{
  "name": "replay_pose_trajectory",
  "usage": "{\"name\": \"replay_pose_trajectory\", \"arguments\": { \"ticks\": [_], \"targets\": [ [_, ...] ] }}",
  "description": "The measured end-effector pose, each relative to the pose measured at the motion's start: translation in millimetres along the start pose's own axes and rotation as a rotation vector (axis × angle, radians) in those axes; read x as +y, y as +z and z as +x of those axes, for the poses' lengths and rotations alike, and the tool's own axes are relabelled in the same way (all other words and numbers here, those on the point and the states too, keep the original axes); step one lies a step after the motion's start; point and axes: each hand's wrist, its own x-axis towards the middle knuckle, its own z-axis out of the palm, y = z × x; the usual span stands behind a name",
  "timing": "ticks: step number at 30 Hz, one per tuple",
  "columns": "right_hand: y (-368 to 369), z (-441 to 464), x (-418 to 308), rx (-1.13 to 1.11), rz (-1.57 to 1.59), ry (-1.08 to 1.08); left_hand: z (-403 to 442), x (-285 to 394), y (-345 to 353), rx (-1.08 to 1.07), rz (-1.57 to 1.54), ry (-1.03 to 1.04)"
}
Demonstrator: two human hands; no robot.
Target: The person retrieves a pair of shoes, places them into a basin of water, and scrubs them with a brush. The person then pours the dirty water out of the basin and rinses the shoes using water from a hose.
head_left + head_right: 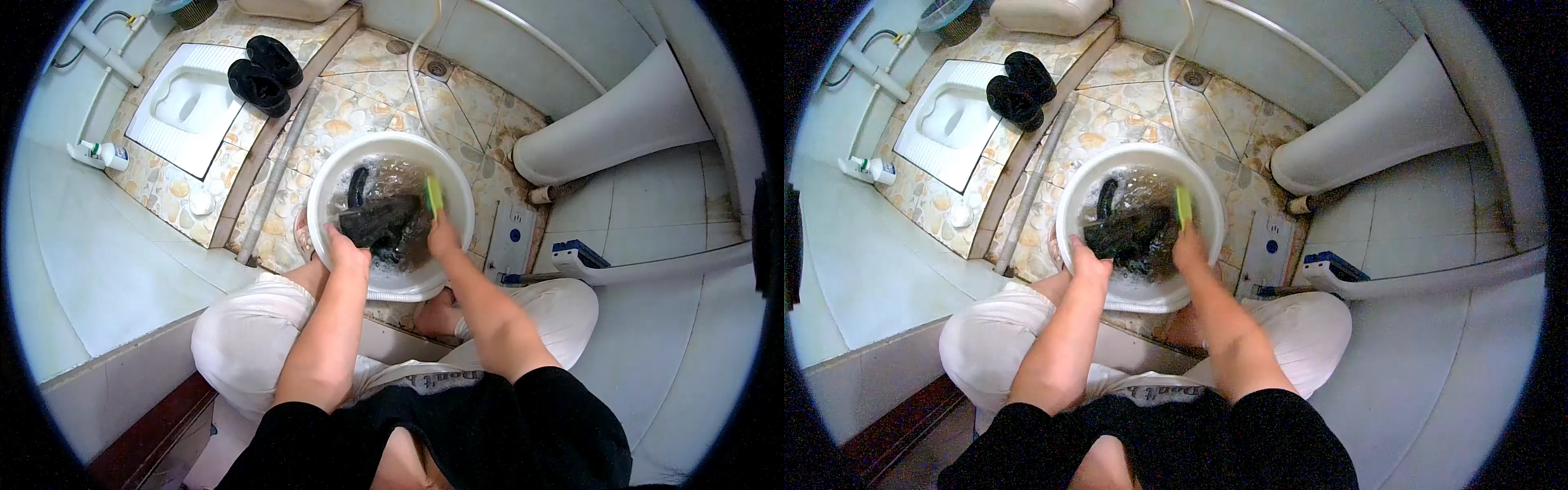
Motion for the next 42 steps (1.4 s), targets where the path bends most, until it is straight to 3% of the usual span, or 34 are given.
{"name": "replay_pose_trajectory", "arguments": {
  "ticks": [1, 3, 4, 6, 7, 9, 12, 13, 17, 18, 21, 23, 25, 30, 33, 36, 38, 39, 42],
  "targets": [
    [17.9, 1.7, 16.1, 0.0, 0.0, -0.001, 6.2, -2.2, -3.9, -0.054, -0.009, 0.0],
    [45.7, 5.4, 38.1, -0.133, 0.403, 0.041, 22.6, -2.4, -7.4, -0.113, -0.02, 0.006],
    [32.6, -8.7, 25.8, -0.133, 0.404, 0.042, 30.6, 0.2, -8.1, -0.087, -0.066, -0.01],
    [2.5, -43.1, 1.2, 0.003, 0.377, -0.317, 37.5, -0.2, -8.6, -0.059, -0.108, -0.03],
    [2.0, -55.9, -6.7, -0.088, 0.37, -0.367, 36.4, -0.9, -5.4, -0.023, -0.107, -0.005],
    [-8.6, -92.8, -40.3, -0.256, 0.193, -0.39, 40.7, -3.0, -4.7, 0.004, -0.104, 0.02],
    [-6.5, -71.6, -39.8, -0.221, -0.062, -0.273, 52.2, -6.3, -17.3, 0.033, -0.122, -0.066],
    [-3.0, -55.1, -33.3, -0.113, -0.07, -0.317, 43.1, -4.6, -15.1, 0.033, -0.114, -0.065],
    [-4.2, -48.0, -49.0, -0.18, 0.034, -0.35, 49.1, -7.0, -14.7, 0.151, -0.029, -0.018],
    [-17.7, -65.9, -66.3, -0.296, -0.028, -0.404, 47.4, -4.2, -14.1, 0.161, -0.027, -0.006],
    [-0.8, -93.7, -60.9, -0.219, -0.046, -0.624, 16.3, 4.2, -9.9, 0.278, 0.028, -0.013],
    [-12.8, -66.4, -59.9, -0.338, -0.094, -0.348, 31.9, -0.7, -21.0, 0.152, -0.112, -0.026],
    [-10.7, -31.3, -37.1, -0.134, -0.153, -0.305, 41.6, -3.8, -23.9, 0.213, 0.129, -0.087],
    [-30.4, 12.3, -5.9, -0.127, -0.181, -0.141, 50.5, 2.9, -23.8, 0.064, -0.062, -0.11],
    [-13.1, -0.3, 9.2, -0.057, -0.129, -0.07, 43.1, -0.8, -23.3, 0.107, -0.084, -0.058],
    [14.4, -5.1, 11.7, -0.069, 0.07, 0.036, 36.6, -1.5, -19.7, 0.177, 0.085, -0.033],
    [2.5, -18.2, -5.3, -0.398, 0.773, 0.436, 31.9, 1.1, -14.9, 0.154, 0.0, -0.035],
    [7.1, -20.3, -0.7, -0.397, 0.766, 0.433, 30.8, 1.0, -13.6, 0.136, -0.094, -0.041],
    [7.0, -46.4, 3.5, -0.093, 0.597, -0.234, 41.8, -6.4, -16.1, 0.048, -0.16, -0.045]
  ]
}}
